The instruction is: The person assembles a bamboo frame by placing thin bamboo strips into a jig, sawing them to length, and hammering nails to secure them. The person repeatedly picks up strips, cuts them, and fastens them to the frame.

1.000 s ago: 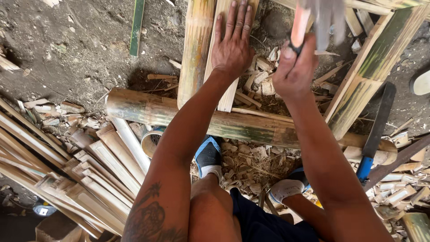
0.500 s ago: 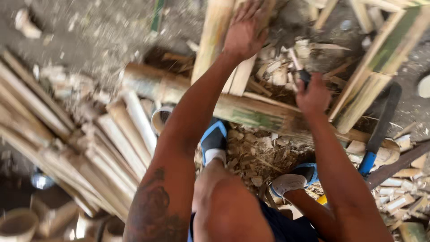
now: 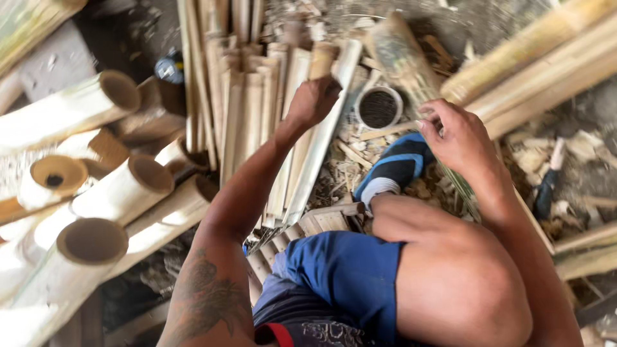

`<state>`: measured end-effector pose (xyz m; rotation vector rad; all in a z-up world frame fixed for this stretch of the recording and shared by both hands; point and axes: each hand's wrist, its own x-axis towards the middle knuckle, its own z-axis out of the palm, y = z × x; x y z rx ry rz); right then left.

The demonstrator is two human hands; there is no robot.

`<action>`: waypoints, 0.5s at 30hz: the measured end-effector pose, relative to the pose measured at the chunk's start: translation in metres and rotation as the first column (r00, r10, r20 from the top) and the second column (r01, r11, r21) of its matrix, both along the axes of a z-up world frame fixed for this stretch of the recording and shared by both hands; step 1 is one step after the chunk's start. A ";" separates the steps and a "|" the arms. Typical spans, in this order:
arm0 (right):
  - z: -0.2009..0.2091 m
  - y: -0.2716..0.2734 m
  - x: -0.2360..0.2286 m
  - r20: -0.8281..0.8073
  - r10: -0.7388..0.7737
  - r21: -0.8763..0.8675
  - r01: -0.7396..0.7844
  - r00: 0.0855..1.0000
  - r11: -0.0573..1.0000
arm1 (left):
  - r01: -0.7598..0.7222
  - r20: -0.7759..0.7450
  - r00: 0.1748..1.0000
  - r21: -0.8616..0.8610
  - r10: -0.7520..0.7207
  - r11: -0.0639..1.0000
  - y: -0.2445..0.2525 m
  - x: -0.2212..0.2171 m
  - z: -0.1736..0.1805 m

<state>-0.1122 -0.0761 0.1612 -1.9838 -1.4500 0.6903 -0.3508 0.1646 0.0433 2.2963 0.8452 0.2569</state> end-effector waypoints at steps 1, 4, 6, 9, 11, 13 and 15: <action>0.010 0.013 -0.011 -0.010 0.029 -0.057 -0.030 1.000 0.998 | -0.072 -0.139 0.988 0.010 0.073 0.997 -0.003 -0.029 -0.005; 0.026 0.031 -0.034 -0.023 0.108 -0.114 -0.110 0.994 0.987 | -0.307 -0.364 0.889 -0.023 0.278 0.952 -0.029 -0.093 -0.020; 0.025 0.039 -0.041 0.004 0.168 -0.159 -0.165 0.986 0.973 | -0.353 -0.455 0.819 0.084 0.351 0.932 -0.048 -0.121 -0.027; 0.017 0.046 -0.048 0.027 0.197 -0.219 -0.187 0.980 0.958 | -0.313 -0.637 0.719 0.062 0.279 0.948 -0.057 -0.131 -0.033; 0.013 0.049 -0.053 0.039 0.201 -0.232 -0.187 0.979 0.955 | -0.319 -0.650 0.717 0.015 0.252 0.948 -0.058 -0.128 -0.036; 0.012 0.051 -0.056 0.058 0.210 -0.217 -0.193 0.976 0.957 | -0.302 -0.664 0.711 0.013 0.234 0.953 -0.057 -0.120 -0.042; 0.014 0.055 -0.058 0.052 0.205 -0.229 -0.188 0.977 0.955 | -0.262 -0.682 0.695 0.057 0.230 0.963 -0.056 -0.118 -0.053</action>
